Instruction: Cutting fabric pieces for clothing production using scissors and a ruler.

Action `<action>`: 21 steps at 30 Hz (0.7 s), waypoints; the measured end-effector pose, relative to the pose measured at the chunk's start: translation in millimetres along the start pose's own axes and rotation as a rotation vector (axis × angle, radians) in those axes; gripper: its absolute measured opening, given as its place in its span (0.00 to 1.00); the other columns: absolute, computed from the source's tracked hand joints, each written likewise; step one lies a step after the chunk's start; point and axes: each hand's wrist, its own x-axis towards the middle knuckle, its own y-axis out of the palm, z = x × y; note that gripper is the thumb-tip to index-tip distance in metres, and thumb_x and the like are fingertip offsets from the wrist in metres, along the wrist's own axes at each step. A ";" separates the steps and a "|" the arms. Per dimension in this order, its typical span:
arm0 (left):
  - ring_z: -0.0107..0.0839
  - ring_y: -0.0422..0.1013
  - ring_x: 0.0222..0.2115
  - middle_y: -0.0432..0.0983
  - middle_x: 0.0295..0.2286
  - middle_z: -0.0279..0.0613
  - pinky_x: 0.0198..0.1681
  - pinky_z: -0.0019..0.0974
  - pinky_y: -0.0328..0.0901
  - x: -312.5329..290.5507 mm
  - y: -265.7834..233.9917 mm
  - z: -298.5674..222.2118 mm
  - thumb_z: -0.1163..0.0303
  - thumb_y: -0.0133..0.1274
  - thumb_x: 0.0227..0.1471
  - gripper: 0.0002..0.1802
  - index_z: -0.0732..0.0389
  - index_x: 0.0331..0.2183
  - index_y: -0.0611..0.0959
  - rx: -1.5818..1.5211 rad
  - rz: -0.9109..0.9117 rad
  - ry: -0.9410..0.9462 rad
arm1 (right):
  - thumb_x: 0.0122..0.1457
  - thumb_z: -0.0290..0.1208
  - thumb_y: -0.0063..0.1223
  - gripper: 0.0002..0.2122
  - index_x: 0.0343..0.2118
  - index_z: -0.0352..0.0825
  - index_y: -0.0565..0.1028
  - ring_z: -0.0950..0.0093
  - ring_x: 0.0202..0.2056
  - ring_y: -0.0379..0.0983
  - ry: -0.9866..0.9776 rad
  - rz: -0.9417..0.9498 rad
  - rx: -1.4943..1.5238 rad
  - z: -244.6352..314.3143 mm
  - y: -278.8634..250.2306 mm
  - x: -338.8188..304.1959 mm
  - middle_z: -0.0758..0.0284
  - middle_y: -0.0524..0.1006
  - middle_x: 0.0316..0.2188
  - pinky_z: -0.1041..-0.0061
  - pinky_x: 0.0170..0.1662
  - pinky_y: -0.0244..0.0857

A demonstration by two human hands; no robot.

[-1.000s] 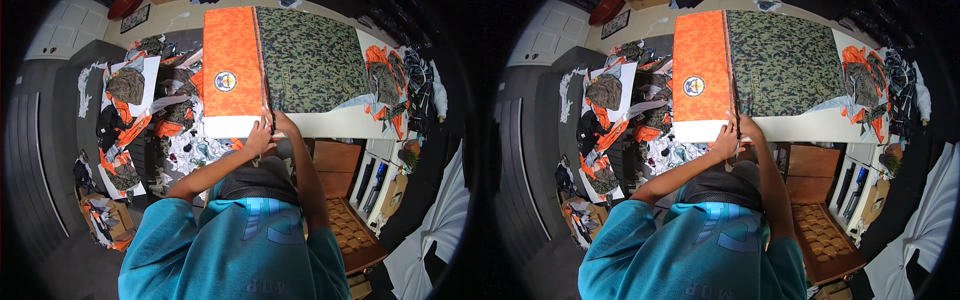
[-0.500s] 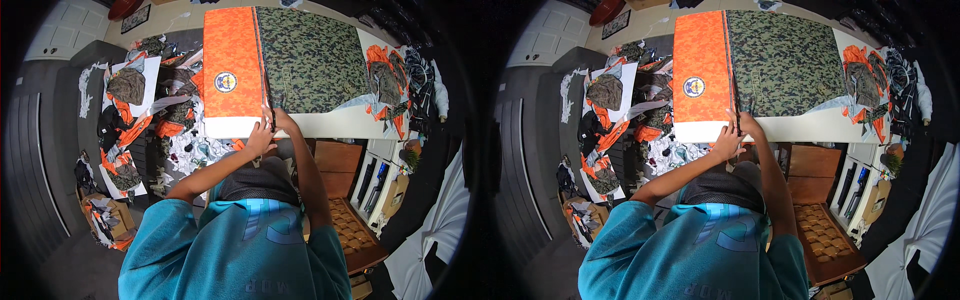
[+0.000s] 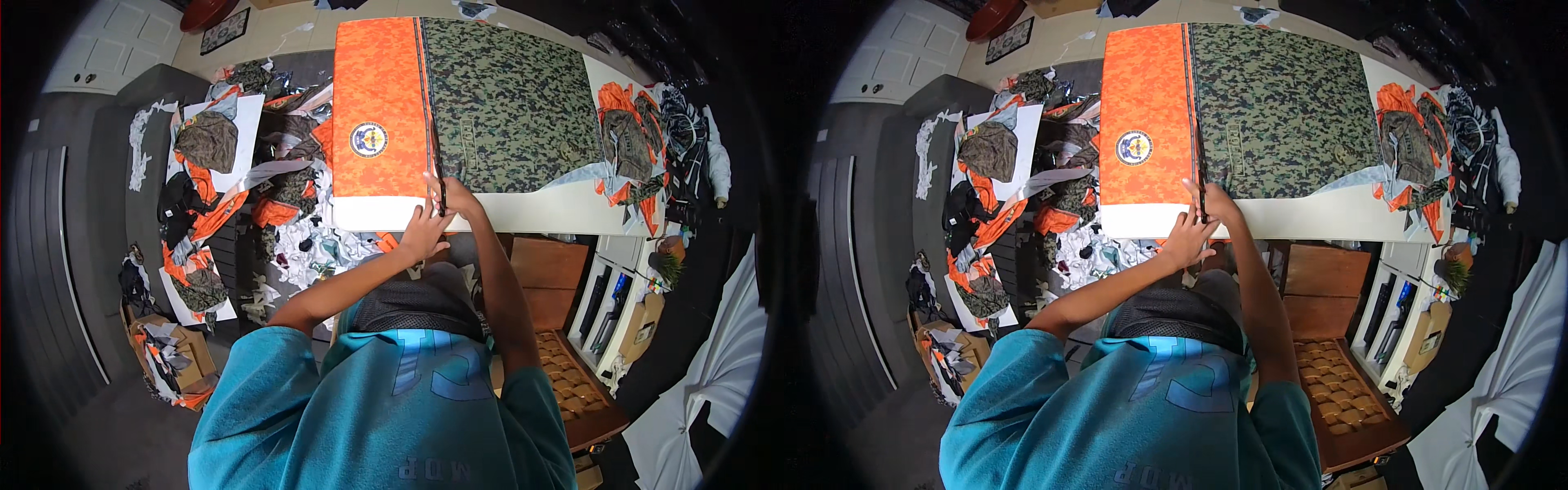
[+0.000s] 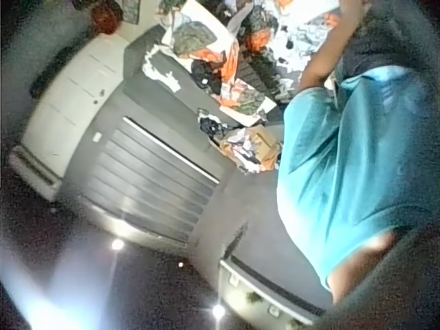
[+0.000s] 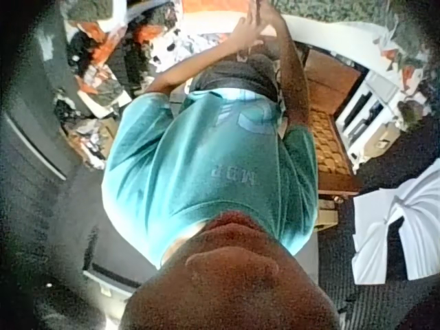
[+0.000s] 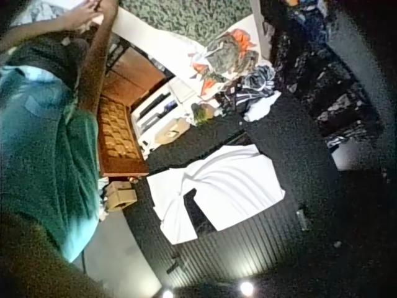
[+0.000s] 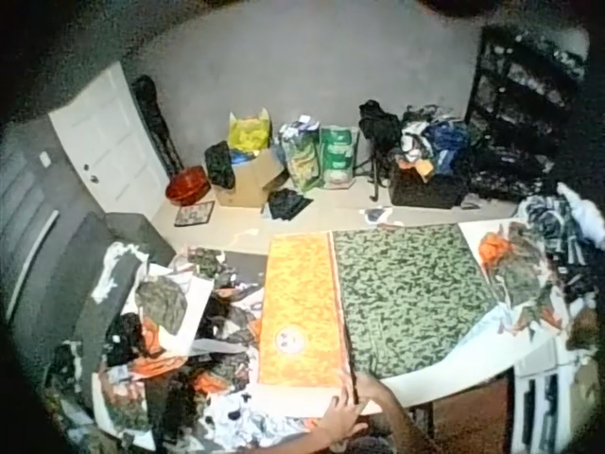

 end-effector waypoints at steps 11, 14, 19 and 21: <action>0.54 0.56 0.51 0.62 0.50 0.45 0.50 0.47 0.52 2.0 -5.6 -0.8 0.45 0.53 0.43 0.45 0.59 0.57 0.59 0.010 0.042 0.003 | 0.55 0.57 0.47 0.30 0.10 0.31 0.68 0.75 0.11 0.60 -0.054 -0.030 -0.028 -1.7 -3.0 3.8 0.68 0.65 0.08 0.78 0.19 0.57; 0.53 0.56 0.51 0.61 0.51 0.43 0.50 0.47 0.53 3.1 -8.7 -1.9 0.45 0.53 0.44 0.46 0.59 0.58 0.58 0.011 0.018 0.009 | 0.55 0.57 0.46 0.30 0.09 0.31 0.68 0.75 0.12 0.60 -0.024 -0.011 -0.024 -4.0 -6.4 10.5 0.68 0.66 0.08 0.78 0.20 0.57; 0.52 0.57 0.50 0.60 0.51 0.42 0.49 0.46 0.53 3.5 -7.6 -0.9 0.44 0.53 0.44 0.48 0.60 0.59 0.56 0.014 0.029 0.008 | 0.56 0.55 0.47 0.27 0.14 0.34 0.68 0.80 0.11 0.58 -0.076 -0.038 -0.049 -8.5 -4.2 13.7 0.70 0.65 0.10 0.80 0.16 0.53; 0.52 0.57 0.50 0.60 0.51 0.42 0.49 0.46 0.53 3.4 -7.7 -0.6 0.44 0.53 0.44 0.48 0.60 0.59 0.56 0.016 0.035 0.008 | 0.56 0.55 0.48 0.25 0.15 0.34 0.68 0.81 0.11 0.58 -0.097 -0.049 -0.058 -8.2 -4.6 15.9 0.70 0.65 0.11 0.81 0.14 0.51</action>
